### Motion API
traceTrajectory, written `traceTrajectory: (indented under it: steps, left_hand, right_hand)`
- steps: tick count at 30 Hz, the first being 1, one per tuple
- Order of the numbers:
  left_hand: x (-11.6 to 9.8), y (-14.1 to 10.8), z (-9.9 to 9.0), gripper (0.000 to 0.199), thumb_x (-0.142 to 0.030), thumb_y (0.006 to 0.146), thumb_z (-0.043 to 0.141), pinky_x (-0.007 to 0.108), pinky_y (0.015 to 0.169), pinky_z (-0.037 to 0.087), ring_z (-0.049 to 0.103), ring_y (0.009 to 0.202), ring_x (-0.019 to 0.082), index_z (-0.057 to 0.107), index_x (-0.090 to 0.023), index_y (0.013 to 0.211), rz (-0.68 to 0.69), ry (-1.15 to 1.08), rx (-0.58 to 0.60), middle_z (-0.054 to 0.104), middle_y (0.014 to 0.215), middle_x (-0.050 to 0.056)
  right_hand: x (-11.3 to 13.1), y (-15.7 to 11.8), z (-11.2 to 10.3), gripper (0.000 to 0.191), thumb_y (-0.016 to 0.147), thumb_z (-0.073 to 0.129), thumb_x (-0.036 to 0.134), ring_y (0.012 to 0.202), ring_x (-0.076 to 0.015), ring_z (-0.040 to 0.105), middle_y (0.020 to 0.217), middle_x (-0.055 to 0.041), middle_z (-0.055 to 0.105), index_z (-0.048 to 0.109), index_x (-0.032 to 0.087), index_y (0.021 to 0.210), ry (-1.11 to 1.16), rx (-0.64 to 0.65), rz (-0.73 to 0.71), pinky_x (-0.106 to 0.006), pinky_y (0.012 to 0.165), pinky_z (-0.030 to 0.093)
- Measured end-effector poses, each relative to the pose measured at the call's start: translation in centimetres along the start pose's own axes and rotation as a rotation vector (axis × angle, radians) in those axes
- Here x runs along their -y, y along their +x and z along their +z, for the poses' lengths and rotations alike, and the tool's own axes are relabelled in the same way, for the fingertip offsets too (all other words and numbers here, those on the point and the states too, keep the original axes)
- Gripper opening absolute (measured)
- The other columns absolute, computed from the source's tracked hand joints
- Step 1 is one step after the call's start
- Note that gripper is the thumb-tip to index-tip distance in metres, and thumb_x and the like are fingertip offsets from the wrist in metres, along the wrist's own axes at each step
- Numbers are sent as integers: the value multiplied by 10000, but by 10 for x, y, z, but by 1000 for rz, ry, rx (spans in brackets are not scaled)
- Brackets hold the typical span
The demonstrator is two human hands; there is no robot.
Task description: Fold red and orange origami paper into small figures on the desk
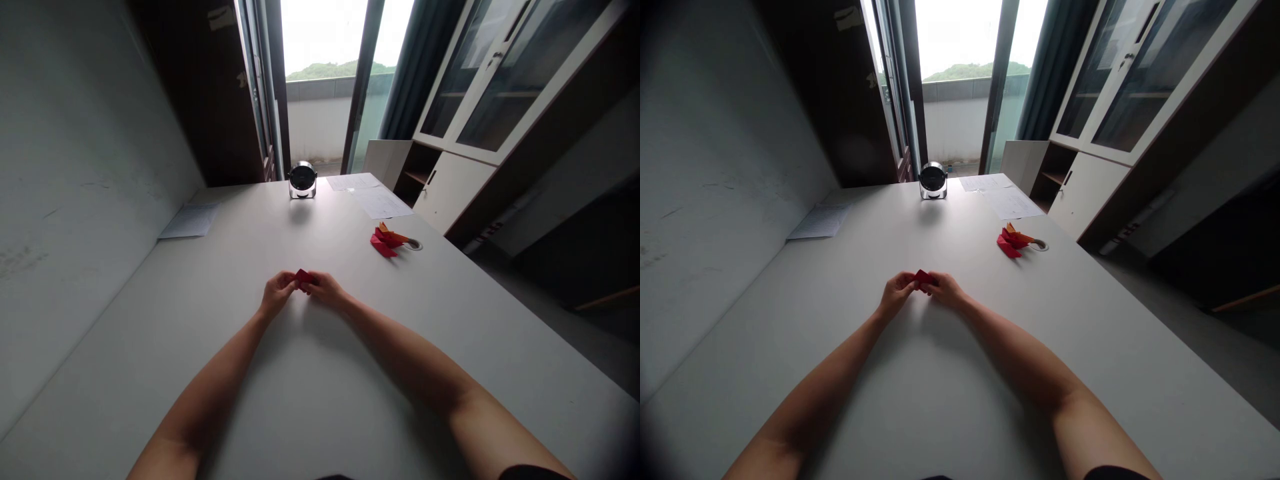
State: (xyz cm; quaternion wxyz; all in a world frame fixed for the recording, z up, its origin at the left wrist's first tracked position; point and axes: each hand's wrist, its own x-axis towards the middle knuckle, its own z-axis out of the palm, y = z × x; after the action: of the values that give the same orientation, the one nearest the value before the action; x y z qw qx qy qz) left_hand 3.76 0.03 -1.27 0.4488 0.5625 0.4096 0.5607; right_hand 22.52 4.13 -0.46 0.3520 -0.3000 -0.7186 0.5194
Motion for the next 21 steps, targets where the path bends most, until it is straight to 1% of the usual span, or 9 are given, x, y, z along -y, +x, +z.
traceTrajectory:
  steps: [4,7,11,13,16,18,21]
  left_hand:
    - [0,-2,-1,250,-412,856,704,295,699,544,673,730,174,717,-169,916,-18,94,7,729,807,48]
    - [0,-1,-3,240,-414,863,694,298,705,547,681,748,182,725,-179,901,3,150,-25,734,814,49]
    - [-3,-1,-4,233,-407,868,690,302,731,550,684,794,187,733,-185,923,35,226,-79,738,863,56]
    - [-6,-1,-4,224,-402,862,699,302,741,548,680,800,186,736,-188,917,59,262,-79,735,866,54]
    - [-10,-2,-3,213,-403,862,701,300,739,539,667,782,180,735,-192,852,94,331,-74,723,823,44]
    - [-12,-3,-3,225,-409,865,696,302,721,534,660,751,179,734,-193,814,108,357,-79,715,783,39]
    - [-14,-3,-2,245,-415,878,680,311,706,535,665,727,183,740,-189,806,122,355,-76,720,771,47]
  right_hand:
    - [2,-3,0,242,867,639,419,689,-146,604,770,-14,692,682,181,884,-52,36,-3,-259,645,466]
    - [0,-4,0,254,862,643,436,679,-148,594,764,-13,693,661,183,844,-106,27,22,-258,637,451]
    - [-2,-4,1,277,864,624,443,632,-132,525,713,3,652,638,176,791,-230,19,13,-246,595,397]
    - [-2,-4,3,287,862,620,446,614,-121,481,672,19,610,621,175,766,-284,28,-6,-237,574,362]
    - [0,-5,5,294,861,620,444,599,-110,433,635,34,557,590,179,737,-354,40,-44,-230,561,326]
    - [1,-6,5,314,892,580,441,597,-108,436,635,32,554,572,179,719,-374,35,-66,-230,571,328]
    - [4,-6,4,387,966,462,441,602,-110,463,641,21,560,552,180,696,-381,8,-88,-235,599,347]
